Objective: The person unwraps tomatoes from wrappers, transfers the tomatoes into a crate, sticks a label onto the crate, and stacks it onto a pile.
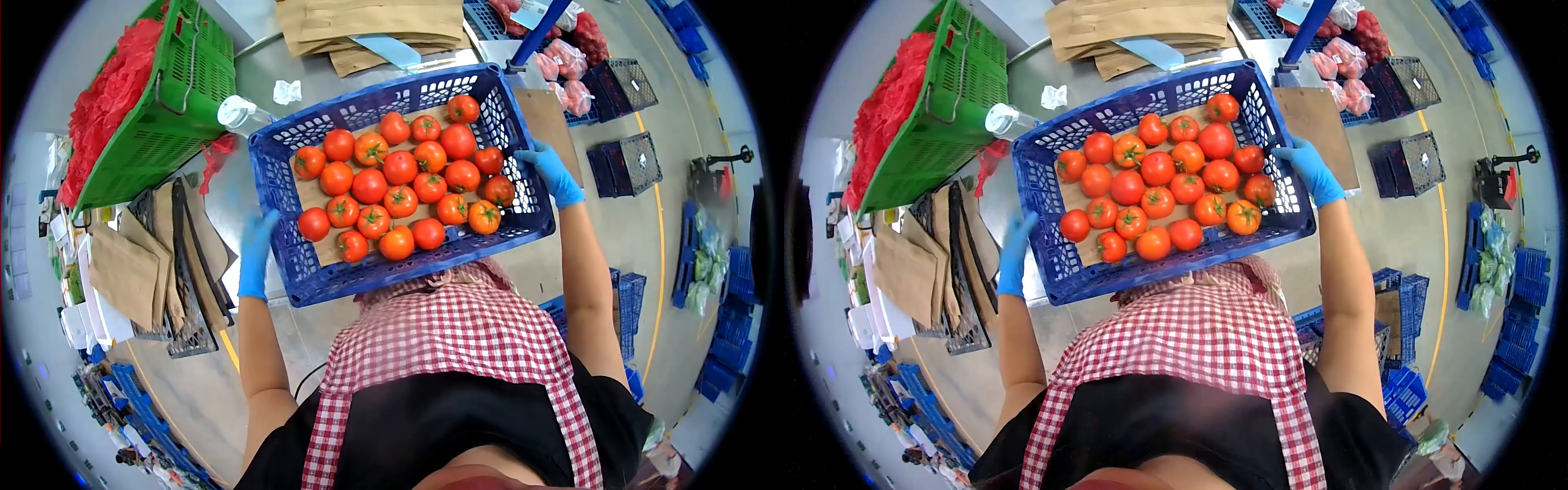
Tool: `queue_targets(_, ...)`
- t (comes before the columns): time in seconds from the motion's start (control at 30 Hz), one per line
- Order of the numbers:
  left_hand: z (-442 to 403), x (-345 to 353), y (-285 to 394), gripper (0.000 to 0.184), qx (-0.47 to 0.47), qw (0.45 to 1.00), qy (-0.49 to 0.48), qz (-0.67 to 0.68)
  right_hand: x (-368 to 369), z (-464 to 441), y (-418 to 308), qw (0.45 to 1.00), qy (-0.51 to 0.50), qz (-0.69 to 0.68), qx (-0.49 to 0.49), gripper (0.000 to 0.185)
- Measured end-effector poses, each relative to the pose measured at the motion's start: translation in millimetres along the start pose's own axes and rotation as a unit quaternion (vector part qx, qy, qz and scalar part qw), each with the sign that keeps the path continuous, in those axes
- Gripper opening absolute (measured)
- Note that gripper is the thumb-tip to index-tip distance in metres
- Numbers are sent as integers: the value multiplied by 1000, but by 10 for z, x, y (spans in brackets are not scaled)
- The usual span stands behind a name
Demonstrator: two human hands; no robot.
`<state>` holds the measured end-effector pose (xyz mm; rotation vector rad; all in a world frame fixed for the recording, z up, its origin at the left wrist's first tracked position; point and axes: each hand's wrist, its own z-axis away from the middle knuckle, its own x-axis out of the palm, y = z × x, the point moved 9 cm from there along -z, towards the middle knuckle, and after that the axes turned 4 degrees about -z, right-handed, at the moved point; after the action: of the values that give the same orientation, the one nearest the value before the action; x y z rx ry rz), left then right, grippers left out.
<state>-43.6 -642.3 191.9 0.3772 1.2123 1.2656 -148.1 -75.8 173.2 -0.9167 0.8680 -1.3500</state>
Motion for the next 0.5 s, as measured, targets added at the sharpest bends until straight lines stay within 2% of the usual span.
queue_targets(0.03,27,175,-308,51,-57,992,-90,67,1,-12,27,1000,-5,-7,8,27)
queue_targets(0.07,230,296,-162,46,-9,986,-88,141,22,-13,39,1000,-8,-16,16,27)
queue_targets(0.1,242,221,-226,38,6,993,-18,115,51,93,5,999,20,-6,35,24)
queue_targets(0.17,191,179,-328,33,-40,994,4,100,-14,94,58,1000,12,-12,15,23)
queue_targets(0.27,70,96,-398,35,-62,988,-16,142,265,517,-556,999,33,17,-10,24)
queue_targets(0.3,93,151,-336,37,-95,985,-50,138,270,712,-766,998,50,24,-19,24)
queue_targets(0.37,31,282,-321,40,-95,974,-101,178,277,1056,-1108,995,83,50,-35,27)
queue_targets(0.5,-313,430,-435,45,-71,958,-196,198,497,1659,-1212,976,175,120,-59,26)
